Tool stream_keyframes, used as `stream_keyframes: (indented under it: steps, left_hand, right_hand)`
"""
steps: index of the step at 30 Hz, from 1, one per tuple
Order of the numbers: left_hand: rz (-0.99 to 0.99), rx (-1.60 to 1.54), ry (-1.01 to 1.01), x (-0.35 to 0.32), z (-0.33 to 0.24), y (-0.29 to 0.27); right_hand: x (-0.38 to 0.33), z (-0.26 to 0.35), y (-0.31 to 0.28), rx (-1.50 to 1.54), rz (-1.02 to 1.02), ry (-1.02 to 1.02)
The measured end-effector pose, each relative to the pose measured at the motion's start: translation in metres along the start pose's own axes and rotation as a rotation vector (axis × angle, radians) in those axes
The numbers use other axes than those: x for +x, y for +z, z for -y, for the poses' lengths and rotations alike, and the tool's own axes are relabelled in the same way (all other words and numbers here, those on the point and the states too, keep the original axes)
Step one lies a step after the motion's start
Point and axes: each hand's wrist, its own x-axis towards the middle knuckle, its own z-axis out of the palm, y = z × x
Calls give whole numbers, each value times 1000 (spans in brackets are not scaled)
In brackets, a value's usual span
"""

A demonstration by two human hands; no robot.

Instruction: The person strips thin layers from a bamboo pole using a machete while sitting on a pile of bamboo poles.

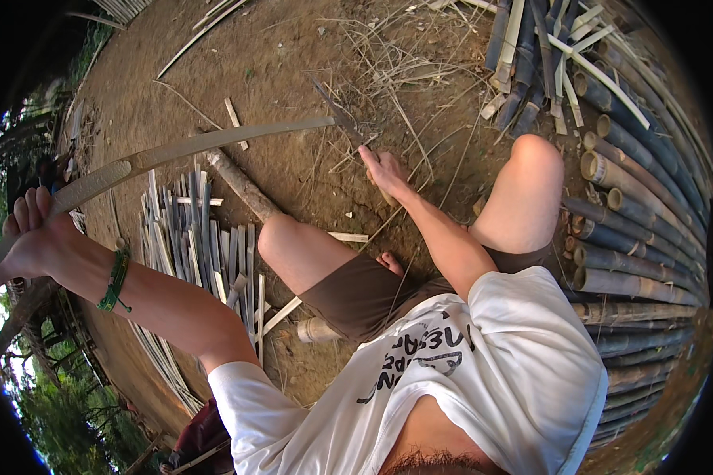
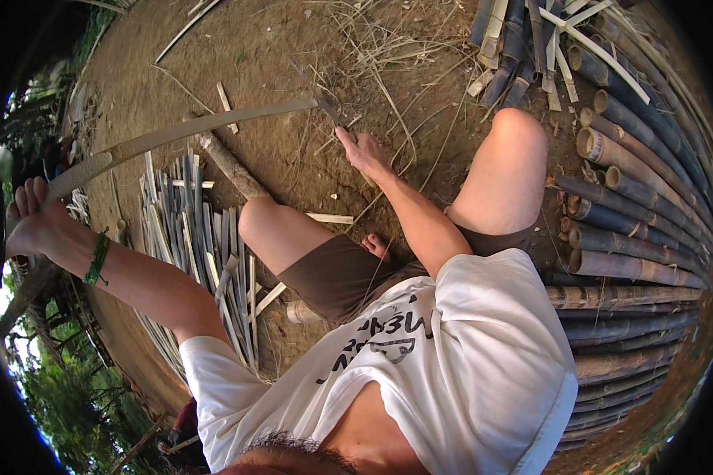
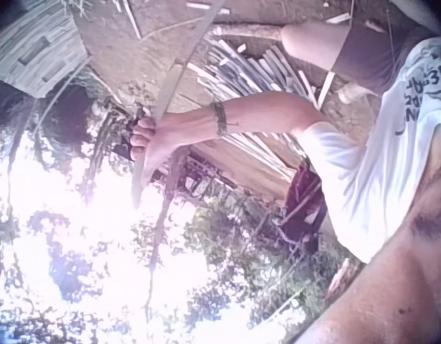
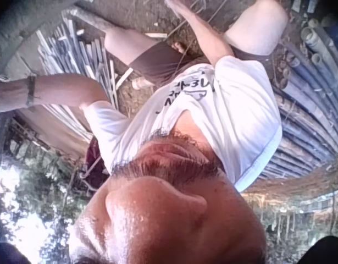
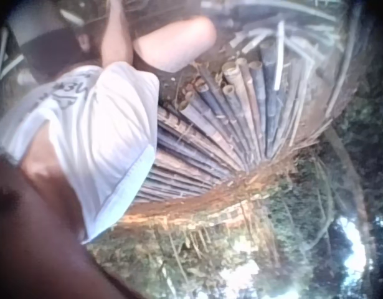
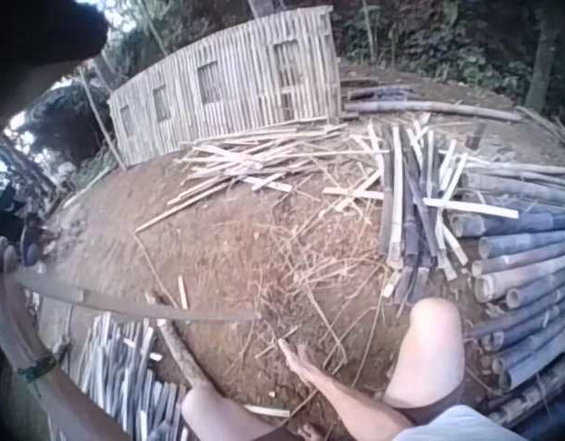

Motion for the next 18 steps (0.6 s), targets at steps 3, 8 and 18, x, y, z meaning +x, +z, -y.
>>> stream_keyframes:
  steps: [3,8,18]
  left_hand:
    - [106,-13,-8,13,1,-6]
    - [246,-140,-35,4,10,16]
    - [609,-392,-207,63,15,-32]
  right_hand:
    - [9,-4,11,-14,-53,-65]
    - [45,-44,-38,-359,-142,127]
    - [54,-48,-36,-381,-113,13]
